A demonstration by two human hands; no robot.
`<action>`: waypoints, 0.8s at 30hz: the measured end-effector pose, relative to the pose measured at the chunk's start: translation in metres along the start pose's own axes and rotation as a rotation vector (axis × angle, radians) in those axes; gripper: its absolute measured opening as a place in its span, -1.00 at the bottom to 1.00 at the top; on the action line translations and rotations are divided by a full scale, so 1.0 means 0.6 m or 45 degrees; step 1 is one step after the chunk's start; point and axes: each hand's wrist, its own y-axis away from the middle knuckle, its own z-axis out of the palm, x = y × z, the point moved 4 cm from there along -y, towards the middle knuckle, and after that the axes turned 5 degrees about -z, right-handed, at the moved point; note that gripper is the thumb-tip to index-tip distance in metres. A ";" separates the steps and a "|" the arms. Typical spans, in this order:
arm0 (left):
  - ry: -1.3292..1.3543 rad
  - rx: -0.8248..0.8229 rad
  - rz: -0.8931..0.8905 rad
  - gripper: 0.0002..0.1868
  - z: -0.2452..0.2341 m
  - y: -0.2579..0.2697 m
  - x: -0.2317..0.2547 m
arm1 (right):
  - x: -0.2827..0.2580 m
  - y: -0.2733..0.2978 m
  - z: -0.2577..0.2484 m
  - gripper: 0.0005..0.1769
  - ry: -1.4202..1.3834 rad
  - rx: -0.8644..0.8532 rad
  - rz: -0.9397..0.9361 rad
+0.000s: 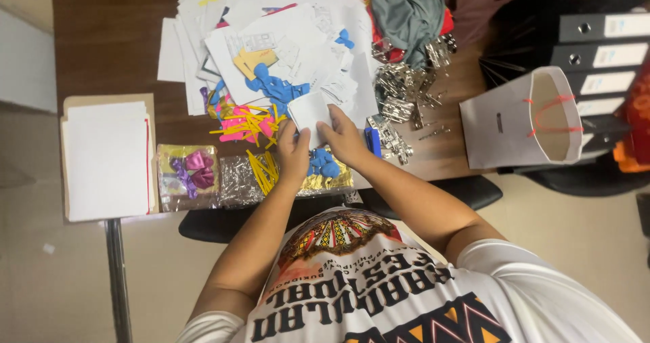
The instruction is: The person folds small white pieces of paper by hand and places them into a white paper bag. The workspace is cluttered with colorful paper cutouts, metal clips, and binders.
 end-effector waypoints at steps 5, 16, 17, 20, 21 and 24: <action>0.344 -0.175 -0.255 -0.87 0.023 0.015 -0.054 | 0.022 0.055 -0.050 -0.58 0.064 0.096 0.016; 0.389 -0.513 -0.444 -0.78 0.136 0.066 -0.066 | 0.031 0.194 -0.152 -0.59 0.029 0.341 -0.068; 0.320 -0.536 -0.392 -0.79 0.150 0.072 -0.061 | 0.021 0.207 -0.165 -0.60 0.041 0.370 -0.070; 0.181 -0.570 -0.292 -0.82 0.198 0.086 -0.032 | -0.027 0.235 -0.210 -0.62 0.054 0.433 -0.047; 0.109 -0.582 -0.259 -0.84 0.215 0.093 -0.020 | -0.043 0.246 -0.227 -0.62 0.052 0.471 -0.010; 0.055 -0.599 -0.234 -0.85 0.265 0.119 -0.019 | -0.050 0.273 -0.292 -0.62 0.048 0.526 0.073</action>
